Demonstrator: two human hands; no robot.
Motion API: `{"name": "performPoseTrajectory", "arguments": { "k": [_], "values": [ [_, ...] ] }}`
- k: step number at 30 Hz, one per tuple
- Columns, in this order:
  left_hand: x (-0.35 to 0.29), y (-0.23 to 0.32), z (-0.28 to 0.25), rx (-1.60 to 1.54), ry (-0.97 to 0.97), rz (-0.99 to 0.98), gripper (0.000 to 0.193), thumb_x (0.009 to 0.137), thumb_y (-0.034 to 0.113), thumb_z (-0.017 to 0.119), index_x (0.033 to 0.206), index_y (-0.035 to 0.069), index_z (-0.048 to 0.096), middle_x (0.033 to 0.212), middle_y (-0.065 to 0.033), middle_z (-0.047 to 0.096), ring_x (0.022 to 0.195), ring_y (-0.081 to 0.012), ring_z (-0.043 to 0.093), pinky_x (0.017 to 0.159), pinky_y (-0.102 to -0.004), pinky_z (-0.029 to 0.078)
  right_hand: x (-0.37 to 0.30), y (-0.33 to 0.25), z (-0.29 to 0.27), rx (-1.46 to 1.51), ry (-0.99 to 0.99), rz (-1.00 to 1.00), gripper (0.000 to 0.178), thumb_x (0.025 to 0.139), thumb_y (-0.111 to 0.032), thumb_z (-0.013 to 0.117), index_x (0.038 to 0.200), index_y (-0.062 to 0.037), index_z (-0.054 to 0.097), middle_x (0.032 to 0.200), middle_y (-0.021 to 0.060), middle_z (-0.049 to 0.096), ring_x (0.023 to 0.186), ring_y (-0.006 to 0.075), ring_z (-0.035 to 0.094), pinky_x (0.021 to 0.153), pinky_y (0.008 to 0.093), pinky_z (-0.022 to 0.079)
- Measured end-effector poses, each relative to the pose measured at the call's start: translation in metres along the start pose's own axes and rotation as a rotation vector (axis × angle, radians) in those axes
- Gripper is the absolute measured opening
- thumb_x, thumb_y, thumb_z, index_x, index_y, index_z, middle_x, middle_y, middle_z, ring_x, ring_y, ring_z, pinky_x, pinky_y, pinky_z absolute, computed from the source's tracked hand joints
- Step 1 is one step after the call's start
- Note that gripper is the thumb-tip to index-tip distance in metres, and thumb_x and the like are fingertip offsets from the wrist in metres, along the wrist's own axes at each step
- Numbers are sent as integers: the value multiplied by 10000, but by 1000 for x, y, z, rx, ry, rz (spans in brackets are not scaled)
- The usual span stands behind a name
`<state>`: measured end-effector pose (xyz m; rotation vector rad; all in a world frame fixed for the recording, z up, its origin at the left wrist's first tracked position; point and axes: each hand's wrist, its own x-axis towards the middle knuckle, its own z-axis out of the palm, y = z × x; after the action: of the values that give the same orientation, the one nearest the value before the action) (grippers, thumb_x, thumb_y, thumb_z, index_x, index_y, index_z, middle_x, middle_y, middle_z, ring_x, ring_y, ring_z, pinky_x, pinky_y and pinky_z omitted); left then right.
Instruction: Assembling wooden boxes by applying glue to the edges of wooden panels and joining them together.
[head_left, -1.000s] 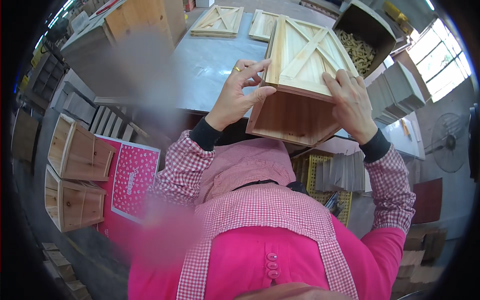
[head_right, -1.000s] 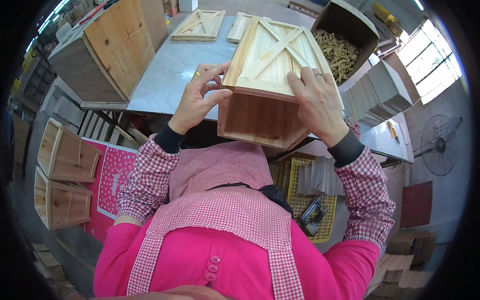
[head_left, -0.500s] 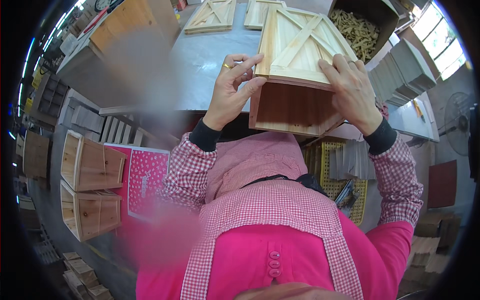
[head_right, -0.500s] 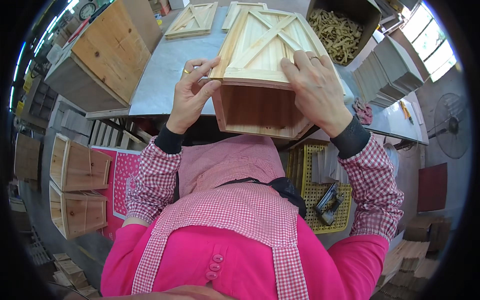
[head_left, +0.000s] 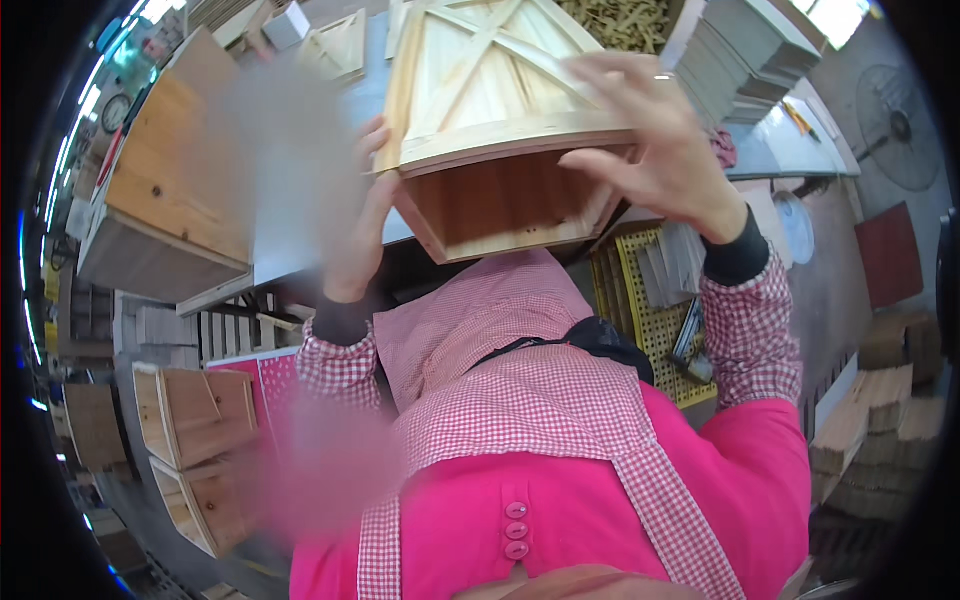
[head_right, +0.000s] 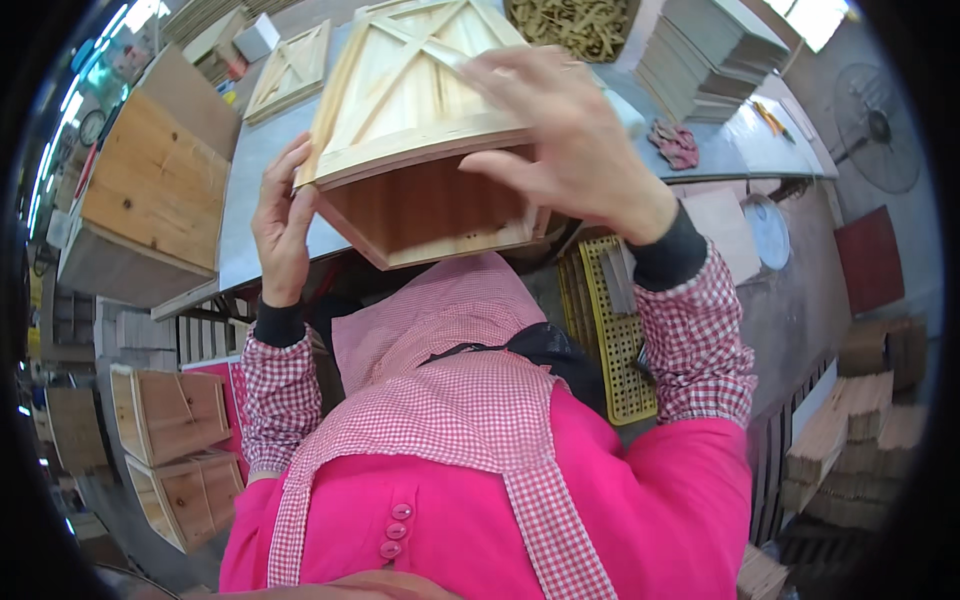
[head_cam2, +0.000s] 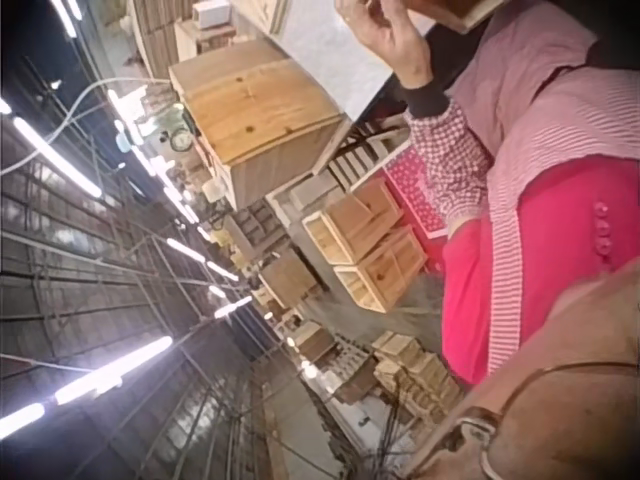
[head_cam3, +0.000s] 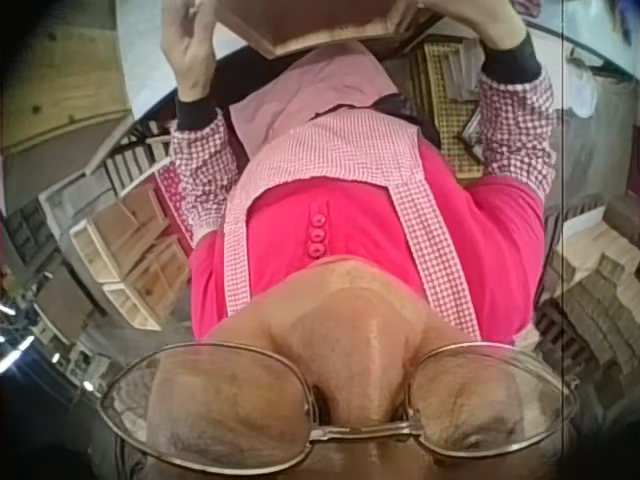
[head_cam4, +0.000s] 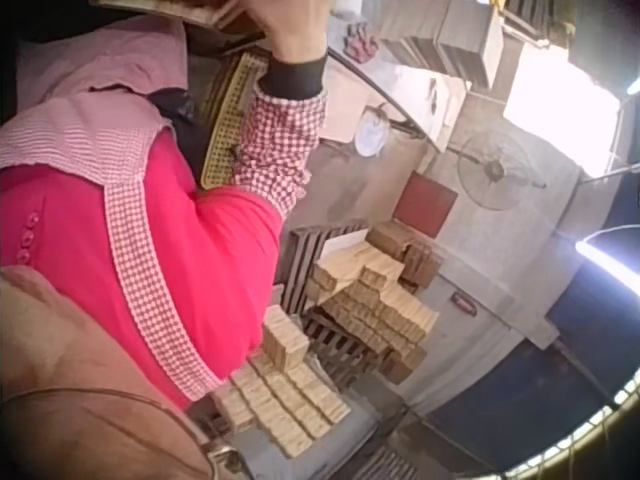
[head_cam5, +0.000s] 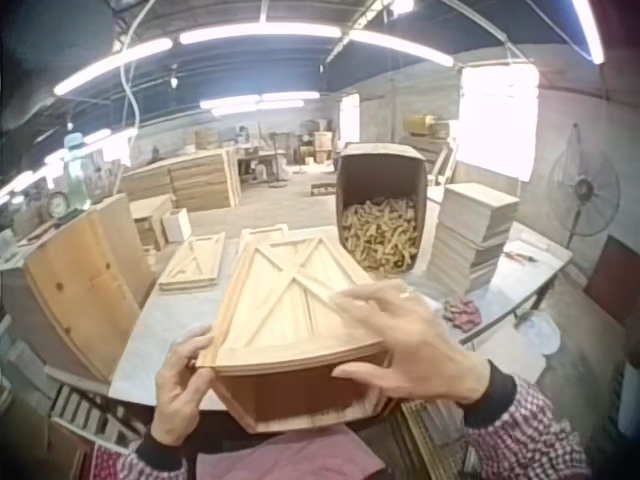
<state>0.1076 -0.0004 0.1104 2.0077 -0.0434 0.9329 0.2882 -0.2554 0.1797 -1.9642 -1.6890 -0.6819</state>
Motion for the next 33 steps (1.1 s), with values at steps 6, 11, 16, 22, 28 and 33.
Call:
{"name": "performPoseTrajectory", "arguments": {
  "k": [6, 11, 16, 22, 28, 33],
  "values": [
    [-11, -2, -6, 69, 29, -139, 358, 952, 72, 494, 1308, 41, 508, 1405, -130, 451, 1300, -217, 415, 1083, -331, 311, -63, 20, 16, 532, 264, 347, 584, 783, -67, 726, 1313, 0, 492, 1344, 162, 510, 1249, 236, 488, 1025, 353, 398],
    [-16, -12, -8, 173, 76, -231, 362, 964, 122, 507, 1317, 40, 504, 1413, -137, 445, 1307, -227, 411, 1087, -343, 311, -64, 10, 40, 434, 487, 336, 561, 739, -42, 751, 1259, -5, 543, 1252, 177, 590, 1101, 292, 605, 919, 342, 478],
    [-7, -2, -4, 21, 39, -94, 372, 967, 166, 523, 1316, 37, 516, 1427, -150, 433, 1323, -243, 398, 1095, -364, 304, -63, 14, 37, 349, 470, 261, 503, 710, 17, 745, 1189, 5, 593, 1199, 180, 621, 1073, 298, 625, 900, 343, 493],
    [-11, 0, -7, 23, 36, -109, 379, 967, 174, 519, 1308, 8, 518, 1423, -180, 432, 1324, -270, 401, 1102, -385, 293, -61, 12, 25, 370, 406, 272, 411, 709, 26, 731, 1110, 12, 642, 1127, 187, 653, 1043, 298, 639, 880, 349, 498],
    [-10, 6, -8, 17, 24, -132, 404, 961, 160, 509, 1302, -56, 494, 1411, -226, 427, 1318, -303, 407, 1108, -411, 280, -66, 26, 22, 525, 347, 264, 307, 781, 11, 672, 1086, 33, 649, 1161, 221, 634, 1071, 304, 624, 894, 348, 480],
    [-8, 11, -7, 84, 26, -196, 471, 966, 249, 496, 1306, -75, 479, 1440, -233, 382, 1327, -314, 392, 1111, -426, 272, -63, 42, 22, 625, 350, 260, 267, 815, -25, 649, 1075, 33, 656, 1102, 217, 656, 1031, 296, 637, 882, 351, 484]
  ]
}}
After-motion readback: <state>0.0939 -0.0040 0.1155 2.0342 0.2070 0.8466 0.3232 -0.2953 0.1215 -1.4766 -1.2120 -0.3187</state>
